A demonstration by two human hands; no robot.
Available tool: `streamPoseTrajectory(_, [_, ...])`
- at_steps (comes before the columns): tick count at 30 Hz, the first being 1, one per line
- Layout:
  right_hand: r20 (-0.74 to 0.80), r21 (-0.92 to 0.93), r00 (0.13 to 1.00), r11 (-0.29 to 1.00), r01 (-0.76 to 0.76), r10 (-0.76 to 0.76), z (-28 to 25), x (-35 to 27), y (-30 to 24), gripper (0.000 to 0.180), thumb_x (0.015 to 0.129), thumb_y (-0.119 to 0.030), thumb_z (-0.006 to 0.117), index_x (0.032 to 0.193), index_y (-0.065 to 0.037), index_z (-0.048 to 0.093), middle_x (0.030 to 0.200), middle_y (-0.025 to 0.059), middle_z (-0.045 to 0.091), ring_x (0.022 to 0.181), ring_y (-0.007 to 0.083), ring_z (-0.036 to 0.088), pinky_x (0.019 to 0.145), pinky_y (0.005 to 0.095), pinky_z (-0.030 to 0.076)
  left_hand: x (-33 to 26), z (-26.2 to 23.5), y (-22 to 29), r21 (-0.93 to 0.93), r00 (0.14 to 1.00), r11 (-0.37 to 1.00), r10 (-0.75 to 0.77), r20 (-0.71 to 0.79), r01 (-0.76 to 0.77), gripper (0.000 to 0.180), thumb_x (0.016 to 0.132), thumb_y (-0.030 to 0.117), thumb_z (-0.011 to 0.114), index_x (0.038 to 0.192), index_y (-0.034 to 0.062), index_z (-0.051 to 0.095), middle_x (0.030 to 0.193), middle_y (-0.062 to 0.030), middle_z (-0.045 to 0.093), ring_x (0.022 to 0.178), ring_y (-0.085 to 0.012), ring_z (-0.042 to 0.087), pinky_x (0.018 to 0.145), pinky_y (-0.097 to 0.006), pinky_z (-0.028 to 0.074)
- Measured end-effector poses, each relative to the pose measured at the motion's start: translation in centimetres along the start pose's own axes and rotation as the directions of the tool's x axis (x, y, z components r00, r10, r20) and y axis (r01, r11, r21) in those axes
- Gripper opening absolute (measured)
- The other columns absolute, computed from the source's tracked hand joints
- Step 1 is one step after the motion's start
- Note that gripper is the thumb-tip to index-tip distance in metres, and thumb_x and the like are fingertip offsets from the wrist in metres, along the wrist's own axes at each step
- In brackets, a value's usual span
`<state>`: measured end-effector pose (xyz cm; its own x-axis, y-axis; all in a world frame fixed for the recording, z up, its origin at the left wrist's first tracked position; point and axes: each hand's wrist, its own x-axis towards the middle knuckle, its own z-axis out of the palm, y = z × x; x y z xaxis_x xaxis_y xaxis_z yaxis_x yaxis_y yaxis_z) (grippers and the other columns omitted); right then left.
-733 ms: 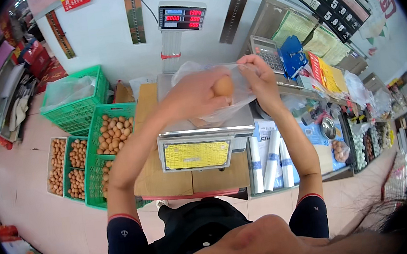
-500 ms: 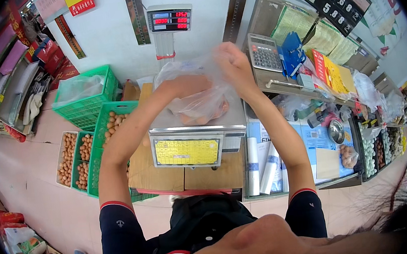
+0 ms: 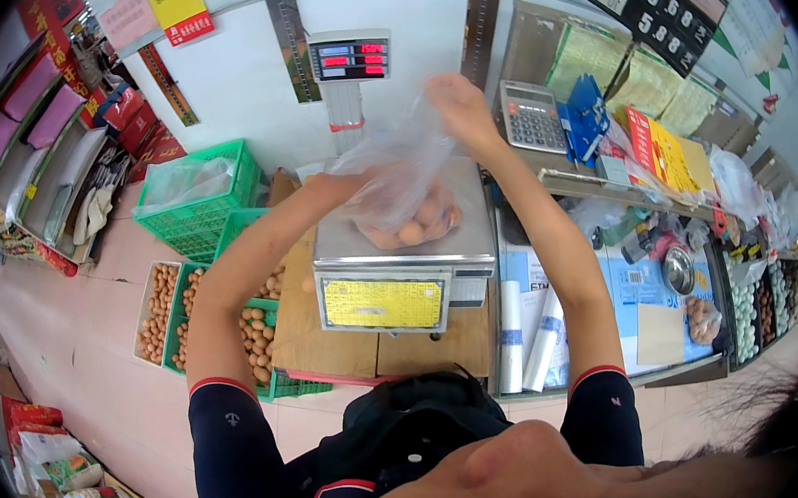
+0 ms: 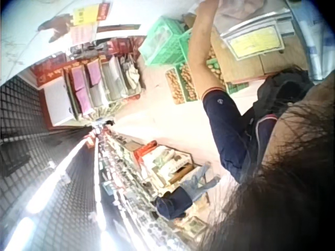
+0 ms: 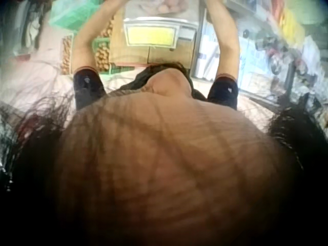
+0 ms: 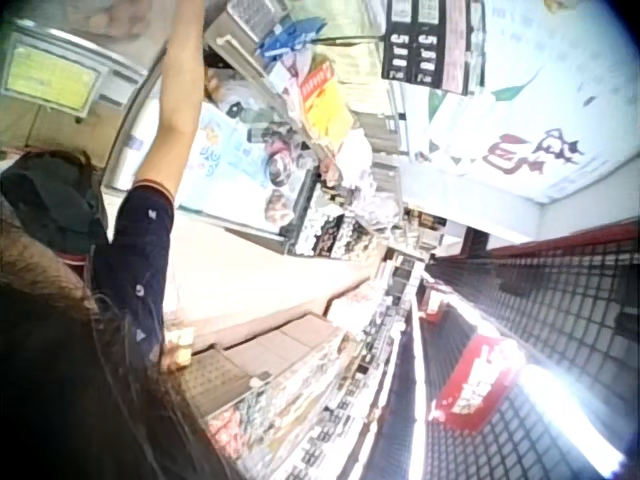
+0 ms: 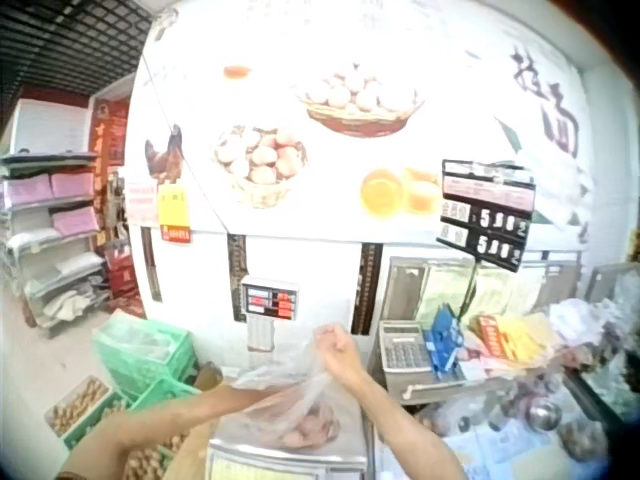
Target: The person selects eggs from green crates and places them into a plastic bag, then weighs the bag on a digital scale. They repeat the process with a second bag of eggs. The person then weighs a portion of white noodles in a plastic bag on the same scale.
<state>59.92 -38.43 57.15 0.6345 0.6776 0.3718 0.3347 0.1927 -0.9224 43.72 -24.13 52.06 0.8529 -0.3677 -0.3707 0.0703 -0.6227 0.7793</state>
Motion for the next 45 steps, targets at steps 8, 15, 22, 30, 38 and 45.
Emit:
streamPoseTrajectory(8, [0.051,0.006,0.989,0.990,-0.139,0.139,-2.6,-1.1,1.6,0.024,0.087,-0.026,0.061,0.100,-0.006,0.059,0.076,-0.0043,0.055,0.064,0.0040,0.046,0.055,0.0207,0.036,-6.3,-6.3,1.3,0.196,0.912,0.979,0.131,-0.390,-0.056,0.037,0.095,0.026,0.044,0.124,0.0044,0.052,0.116,-0.0080,0.058,0.111,-0.0168,0.051,0.099,-0.031,0.037])
streamPoseTrajectory(15, [0.045,0.223,0.987,0.962,-0.160,0.154,-1.8,-4.5,2.9,0.018,0.091,-0.021,0.057,0.102,-0.006,0.059,0.075,-0.0076,0.052,0.062,0.0005,0.043,0.053,0.0172,0.032,-11.1,1.5,-0.3,0.152,0.517,0.979,0.202,-0.832,-0.137,0.053,0.090,0.025,0.054,0.137,0.0075,0.036,0.138,-0.0094,0.040,0.130,-0.0211,0.036,0.109,-0.042,0.027])
streamPoseTrajectory(22, [0.001,0.322,0.989,0.937,-0.138,0.145,-1.1,-6.4,4.1,0.021,0.090,-0.018,0.059,0.106,-0.005,0.057,0.074,-0.0070,0.053,0.063,0.0010,0.043,0.054,0.0176,0.032,-5.9,15.1,-7.6,-0.042,0.176,0.999,-0.045,-0.983,0.023,0.109,0.060,0.041,0.083,0.139,0.0003,0.021,0.138,-0.0209,0.028,0.130,-0.0348,0.027,0.106,-0.045,0.025])
streamPoseTrajectory(30, [-0.021,0.320,0.992,0.940,-0.113,0.127,-1.4,-8.1,4.5,0.025,0.090,-0.013,0.059,0.113,-0.004,0.055,0.077,-0.0047,0.053,0.063,0.0028,0.046,0.053,0.0184,0.037,-3.4,22.6,-10.0,-0.130,-0.057,0.935,-0.118,-0.991,0.330,0.109,0.058,0.036,0.085,0.138,-0.0024,0.020,0.136,-0.0245,0.026,0.128,-0.0406,0.025,0.105,-0.048,0.024])
streamPoseTrajectory(38, [-0.016,0.267,0.991,0.956,-0.122,0.131,-1.4,-8.6,4.0,0.025,0.091,-0.017,0.058,0.113,-0.004,0.055,0.081,-0.0038,0.055,0.068,0.0029,0.048,0.057,0.0176,0.037,-2.8,24.6,-14.1,-0.291,-0.073,0.948,-0.302,-0.951,-0.130,0.059,0.074,0.015,0.075,0.118,-0.0016,0.040,0.120,-0.0192,0.044,0.112,-0.0277,0.046,0.093,-0.039,0.040])
streamPoseTrajectory(45, [-0.063,0.246,0.983,0.957,-0.152,0.172,-1.7,-10.2,4.6,0.028,0.094,-0.019,0.054,0.117,-0.004,0.054,0.092,-0.0014,0.057,0.081,0.0057,0.053,0.066,0.0197,0.043,-1.8,23.8,-15.5,-0.371,-0.094,0.875,-0.417,-0.904,-0.311,0.044,0.080,0.006,0.067,0.115,-0.0001,0.042,0.102,-0.0111,0.056,0.094,-0.0181,0.055,0.083,-0.032,0.046])
